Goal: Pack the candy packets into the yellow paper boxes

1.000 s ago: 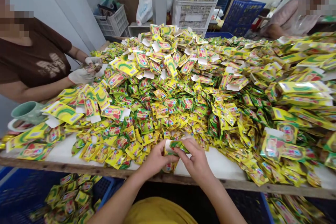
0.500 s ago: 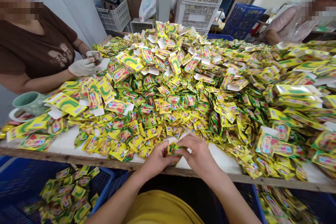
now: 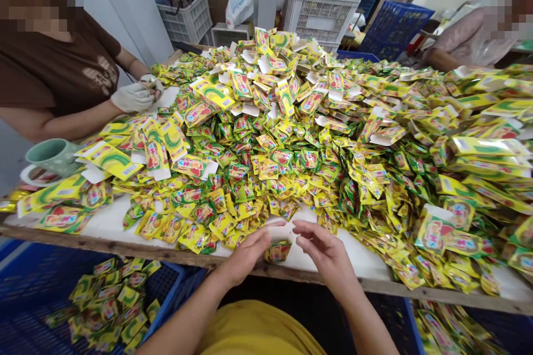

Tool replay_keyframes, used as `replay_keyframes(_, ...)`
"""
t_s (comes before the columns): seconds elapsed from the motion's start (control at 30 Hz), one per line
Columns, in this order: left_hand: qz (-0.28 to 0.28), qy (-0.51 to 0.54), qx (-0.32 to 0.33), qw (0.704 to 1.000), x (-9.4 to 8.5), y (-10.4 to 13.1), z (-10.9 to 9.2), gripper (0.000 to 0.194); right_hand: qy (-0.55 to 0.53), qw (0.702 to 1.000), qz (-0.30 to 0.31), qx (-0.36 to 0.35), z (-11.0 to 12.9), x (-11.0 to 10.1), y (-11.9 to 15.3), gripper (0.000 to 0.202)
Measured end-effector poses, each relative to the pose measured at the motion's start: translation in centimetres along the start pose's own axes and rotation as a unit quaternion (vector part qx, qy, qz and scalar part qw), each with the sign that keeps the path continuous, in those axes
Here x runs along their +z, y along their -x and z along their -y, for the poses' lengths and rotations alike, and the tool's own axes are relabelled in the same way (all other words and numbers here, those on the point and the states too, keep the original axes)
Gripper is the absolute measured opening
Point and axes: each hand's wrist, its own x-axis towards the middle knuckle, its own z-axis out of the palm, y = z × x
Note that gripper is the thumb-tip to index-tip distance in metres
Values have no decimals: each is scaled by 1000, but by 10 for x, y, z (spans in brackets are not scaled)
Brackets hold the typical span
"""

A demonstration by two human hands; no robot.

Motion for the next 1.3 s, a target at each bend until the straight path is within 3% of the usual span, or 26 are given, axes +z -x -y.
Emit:
replay_keyframes(0.17,42,124,-63,989,6,-6,-10,44,-186,965,51,180,-1,16,-3,17)
replay_keyframes(0.27,-22,150,-74,986,16,-16,-12,41,-235,945,16,228,0,22,-11,15)
replay_keyframes(0.37,-108,171,-64,977,21,-22,-7,31,-254,941,-54,218,-6,20,-18,15)
replay_keyframes(0.43,-134,196,-64,969,22,-22,-2,28,-258,942,-75,202,-12,17,-19,21)
replay_keyframes(0.63,-177,200,-79,960,21,-21,5,19,-245,952,-60,171,-17,15,-16,19)
replay_keyframes(0.8,-155,141,-43,977,20,-17,3,20,-226,958,-67,166,-14,19,-17,19)
replay_keyframes(1.0,-159,105,-72,979,15,-18,-5,5,-212,969,-33,122,-15,23,-15,19)
replay_keyframes(1.17,-180,-69,-2,981,7,-20,-8,17,-198,978,-3,69,-15,15,-18,22)
replay_keyframes(1.3,-155,-146,61,975,6,-23,-2,16,-199,975,2,95,-14,8,-22,21)
